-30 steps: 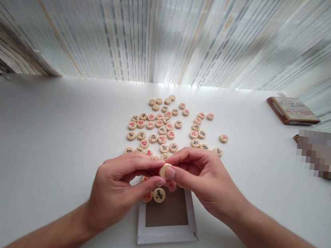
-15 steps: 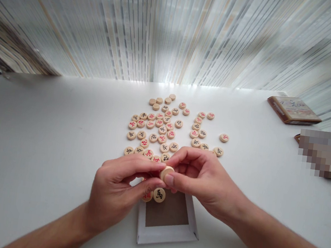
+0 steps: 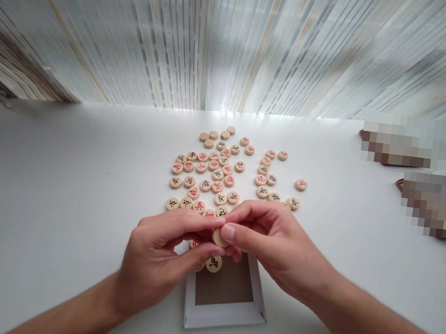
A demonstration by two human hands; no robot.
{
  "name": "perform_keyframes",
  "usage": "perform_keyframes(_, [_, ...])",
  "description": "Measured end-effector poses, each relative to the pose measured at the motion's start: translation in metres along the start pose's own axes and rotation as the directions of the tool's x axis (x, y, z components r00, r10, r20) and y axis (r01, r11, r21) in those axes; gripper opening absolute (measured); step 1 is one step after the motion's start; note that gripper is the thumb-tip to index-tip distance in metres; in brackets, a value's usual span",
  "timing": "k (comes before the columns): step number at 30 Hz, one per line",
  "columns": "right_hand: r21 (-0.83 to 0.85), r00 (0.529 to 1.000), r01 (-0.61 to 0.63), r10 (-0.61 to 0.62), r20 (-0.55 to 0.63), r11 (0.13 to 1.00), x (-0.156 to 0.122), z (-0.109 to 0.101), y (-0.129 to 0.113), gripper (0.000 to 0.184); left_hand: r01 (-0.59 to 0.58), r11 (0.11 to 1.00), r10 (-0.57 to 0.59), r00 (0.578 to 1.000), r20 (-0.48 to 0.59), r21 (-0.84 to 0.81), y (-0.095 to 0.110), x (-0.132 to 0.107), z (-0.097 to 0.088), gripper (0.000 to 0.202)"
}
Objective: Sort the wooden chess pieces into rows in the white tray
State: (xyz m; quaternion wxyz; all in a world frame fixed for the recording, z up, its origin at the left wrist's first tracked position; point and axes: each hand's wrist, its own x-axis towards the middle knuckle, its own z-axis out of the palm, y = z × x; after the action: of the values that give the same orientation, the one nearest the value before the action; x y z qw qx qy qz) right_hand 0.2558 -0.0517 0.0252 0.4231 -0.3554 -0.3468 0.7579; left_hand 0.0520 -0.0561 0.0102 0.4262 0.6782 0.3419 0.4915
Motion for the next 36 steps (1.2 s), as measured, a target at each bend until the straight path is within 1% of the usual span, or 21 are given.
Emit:
perform_keyframes(4, [-0.007,1.000,-0.007,0.007,-0.019,1.000,0.0001,0.0004,-0.0026,0.021,0.117,0.983,-0.120,0.993,-0.012,-0.140,0.0017,-0.0003,0.0008,0.032])
perform_keyframes(6, [-0.001,1.000,-0.018,0.018,-0.012,1.000,-0.0002,0.0000,-0.0033,0.021,0.137,0.976,-0.141,0.990,-0.016,-0.172,0.0029,0.0002,0.0014,0.031])
perform_keyframes(10, [0.040,0.999,-0.047,0.046,0.020,0.998,-0.0008,-0.0019,-0.0027,0.031,0.115,0.981,-0.120,0.992,-0.024,-0.157,0.0038,0.0021,0.0014,0.033])
perform_keyframes(13, [0.042,0.996,-0.089,0.088,0.012,0.995,-0.0007,-0.0021,-0.0022,0.040,0.098,0.988,-0.102,0.994,-0.030,-0.119,0.0033,0.0029,0.0004,0.030])
perform_keyframes(15, [0.032,0.995,-0.102,0.102,0.005,0.994,-0.0004,-0.0014,-0.0024,0.041,0.081,0.991,-0.084,0.996,-0.026,-0.102,0.0029,0.0029,-0.0001,0.030])
perform_keyframes(17, [0.031,0.995,-0.097,0.097,0.005,0.995,-0.0001,-0.0004,-0.0027,0.039,0.058,0.994,-0.059,0.998,-0.010,-0.095,0.0027,0.0028,-0.0002,0.033])
perform_keyframes(21, [0.039,0.998,-0.069,0.069,0.008,0.997,0.0001,0.0010,-0.0031,0.033,0.039,0.994,-0.038,0.999,0.010,-0.098,0.0024,0.0019,0.0006,0.039])
perform_keyframes(26, [0.014,1.000,-0.025,0.025,-0.001,1.000,-0.0006,0.0010,-0.0028,0.034,0.064,0.991,-0.064,0.998,0.003,-0.115,0.0017,0.0002,0.0013,0.034])
perform_keyframes(30, [-0.061,0.998,0.067,-0.068,-0.012,0.996,-0.0006,0.0006,-0.0032,0.035,0.065,0.992,-0.073,0.994,-0.077,-0.105,0.0010,0.0014,0.0013,0.026])
perform_keyframes(33, [-0.130,0.991,0.129,-0.132,-0.014,0.983,-0.0002,0.0005,-0.0032,0.033,0.052,0.994,-0.062,0.992,-0.111,-0.093,-0.0003,0.0020,0.0012,0.030])
perform_keyframes(36, [-0.174,0.985,0.167,-0.173,-0.019,0.970,0.0001,0.0005,-0.0021,0.032,0.074,0.991,-0.088,0.988,-0.125,-0.107,-0.0019,0.0016,0.0013,0.031])
